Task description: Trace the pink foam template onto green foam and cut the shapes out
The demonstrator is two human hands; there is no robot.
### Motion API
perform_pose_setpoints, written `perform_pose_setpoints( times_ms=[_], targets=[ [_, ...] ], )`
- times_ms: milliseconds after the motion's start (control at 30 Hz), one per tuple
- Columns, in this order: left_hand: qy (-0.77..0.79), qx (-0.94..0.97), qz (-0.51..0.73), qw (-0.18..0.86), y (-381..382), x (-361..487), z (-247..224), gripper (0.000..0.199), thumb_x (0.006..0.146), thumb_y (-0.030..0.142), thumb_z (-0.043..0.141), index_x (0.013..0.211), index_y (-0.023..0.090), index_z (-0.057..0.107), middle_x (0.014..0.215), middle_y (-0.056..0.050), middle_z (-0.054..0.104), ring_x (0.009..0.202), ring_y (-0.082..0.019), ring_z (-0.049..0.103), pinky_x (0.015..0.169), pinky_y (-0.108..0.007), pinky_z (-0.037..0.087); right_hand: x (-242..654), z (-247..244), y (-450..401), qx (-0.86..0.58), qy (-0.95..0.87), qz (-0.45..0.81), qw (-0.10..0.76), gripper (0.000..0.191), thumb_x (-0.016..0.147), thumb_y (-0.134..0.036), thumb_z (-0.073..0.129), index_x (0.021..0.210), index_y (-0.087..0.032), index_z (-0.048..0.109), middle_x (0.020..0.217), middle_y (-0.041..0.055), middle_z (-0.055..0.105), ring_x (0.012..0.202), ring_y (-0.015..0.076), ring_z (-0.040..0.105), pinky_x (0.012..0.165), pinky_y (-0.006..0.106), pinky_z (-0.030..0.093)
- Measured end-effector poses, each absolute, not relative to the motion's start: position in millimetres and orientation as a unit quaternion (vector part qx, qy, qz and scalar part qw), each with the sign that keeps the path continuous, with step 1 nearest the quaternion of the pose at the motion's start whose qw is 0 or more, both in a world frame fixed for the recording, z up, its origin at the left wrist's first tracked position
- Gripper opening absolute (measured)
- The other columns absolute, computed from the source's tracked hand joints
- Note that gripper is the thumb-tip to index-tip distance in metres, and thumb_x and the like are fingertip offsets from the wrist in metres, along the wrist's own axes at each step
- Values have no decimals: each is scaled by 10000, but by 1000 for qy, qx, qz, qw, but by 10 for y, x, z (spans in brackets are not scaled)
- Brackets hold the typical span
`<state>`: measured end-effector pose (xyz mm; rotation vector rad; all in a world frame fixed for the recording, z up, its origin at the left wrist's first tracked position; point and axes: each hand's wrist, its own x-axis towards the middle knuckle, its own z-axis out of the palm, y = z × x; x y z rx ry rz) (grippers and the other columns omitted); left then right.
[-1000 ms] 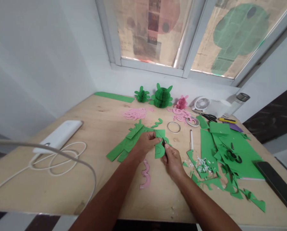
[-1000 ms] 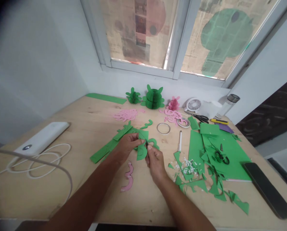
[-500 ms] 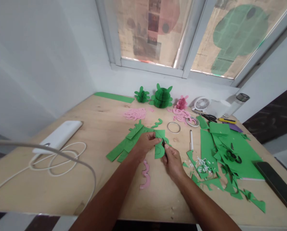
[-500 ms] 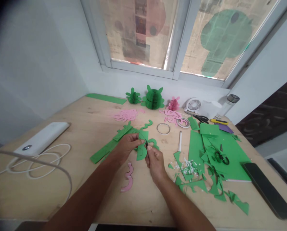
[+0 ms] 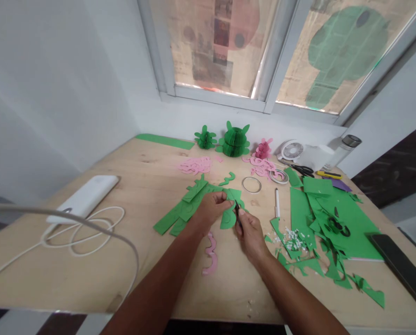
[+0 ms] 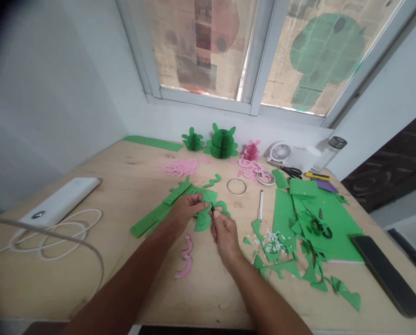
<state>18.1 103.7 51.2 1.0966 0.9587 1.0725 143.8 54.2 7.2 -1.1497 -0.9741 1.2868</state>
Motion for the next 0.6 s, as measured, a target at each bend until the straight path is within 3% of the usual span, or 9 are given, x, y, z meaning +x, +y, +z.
perform_pose_setpoints(
  times_ms=[400,600],
  targets=[
    [425,479,453,621,1044,173,508,314,577,427,764,563,175,575,534,34,572,516,-114,524,528,-233,416,1442,49,558,-481,-412,544,551,565,771,-696,598,537,-214,417,408,-86,336,378,60,236,390,240,131],
    [444,456,460,619,1051,181,501,322,561,415,772,590,177,557,538,33,585,502,-108,516,505,-222,396,1436,84,553,-486,-405,546,549,541,751,-707,609,600,-201,488,401,-98,331,374,62,217,390,241,110]
  ],
)
